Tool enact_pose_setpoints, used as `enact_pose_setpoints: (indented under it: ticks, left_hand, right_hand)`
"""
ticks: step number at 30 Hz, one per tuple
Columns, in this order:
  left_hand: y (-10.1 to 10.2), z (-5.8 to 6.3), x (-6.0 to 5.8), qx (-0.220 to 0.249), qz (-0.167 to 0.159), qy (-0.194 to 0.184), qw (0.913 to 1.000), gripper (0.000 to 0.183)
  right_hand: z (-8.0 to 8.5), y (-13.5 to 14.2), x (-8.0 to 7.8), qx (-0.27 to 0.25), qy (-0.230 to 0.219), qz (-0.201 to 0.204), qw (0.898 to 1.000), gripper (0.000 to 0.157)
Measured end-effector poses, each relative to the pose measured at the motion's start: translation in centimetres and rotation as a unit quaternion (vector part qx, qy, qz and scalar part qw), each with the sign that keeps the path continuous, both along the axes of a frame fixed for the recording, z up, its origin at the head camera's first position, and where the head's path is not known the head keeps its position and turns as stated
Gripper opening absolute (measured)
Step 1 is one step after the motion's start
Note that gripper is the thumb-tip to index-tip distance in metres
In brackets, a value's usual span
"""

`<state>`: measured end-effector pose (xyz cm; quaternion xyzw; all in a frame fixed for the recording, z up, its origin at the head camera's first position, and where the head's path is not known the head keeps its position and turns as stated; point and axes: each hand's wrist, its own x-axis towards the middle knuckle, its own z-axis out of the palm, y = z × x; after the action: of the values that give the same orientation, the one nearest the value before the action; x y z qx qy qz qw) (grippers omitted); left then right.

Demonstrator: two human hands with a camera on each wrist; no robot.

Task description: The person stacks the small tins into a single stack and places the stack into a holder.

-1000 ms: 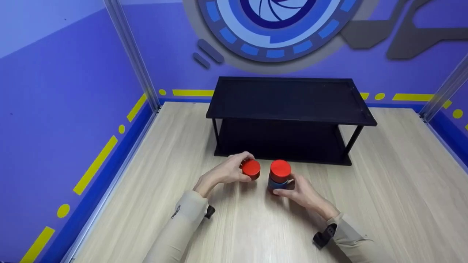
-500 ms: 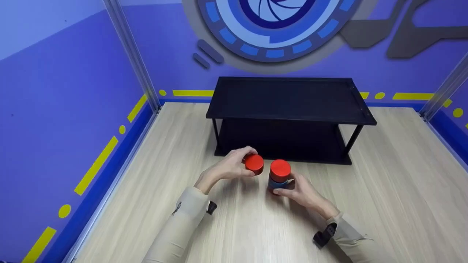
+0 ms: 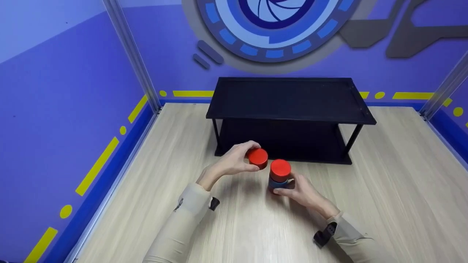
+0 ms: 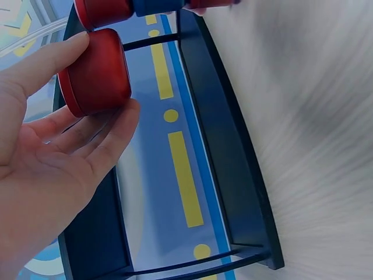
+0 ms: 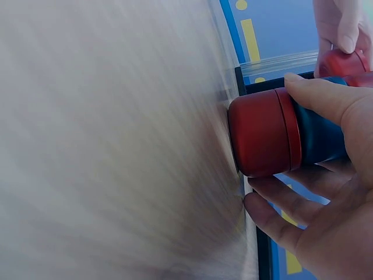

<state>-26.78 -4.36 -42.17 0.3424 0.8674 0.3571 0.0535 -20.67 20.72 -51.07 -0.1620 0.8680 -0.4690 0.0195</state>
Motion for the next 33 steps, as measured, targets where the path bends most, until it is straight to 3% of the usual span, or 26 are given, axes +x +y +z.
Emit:
enact_pose_setpoints:
  ticks: [7,15,24,33]
  left_hand:
    - [0.1,0.7,0.0,0.016,-0.003,-0.011,0.9998,0.053]
    - [0.5,1.3,-0.1,0.03,-0.007,0.009,0.9995,0.054]
    - [1.3,1.7,0.2,0.036,-0.013,0.002,0.9993,0.054]
    - [2.5,2.2,0.4,0.04,-0.034,0.017,0.9985,0.054]
  right_hand:
    - [0.1,0.1,0.0,-0.002,-0.008,0.003,1.0,0.06]
    - [0.0,0.1,0.2,-0.008,-0.015,0.012,1.0,0.06]
    - [0.0,0.1,0.3,-0.01,-0.021,0.012,1.0,0.059]
    - [0.0,0.1,0.2,-0.015,-0.02,0.012,1.0,0.059]
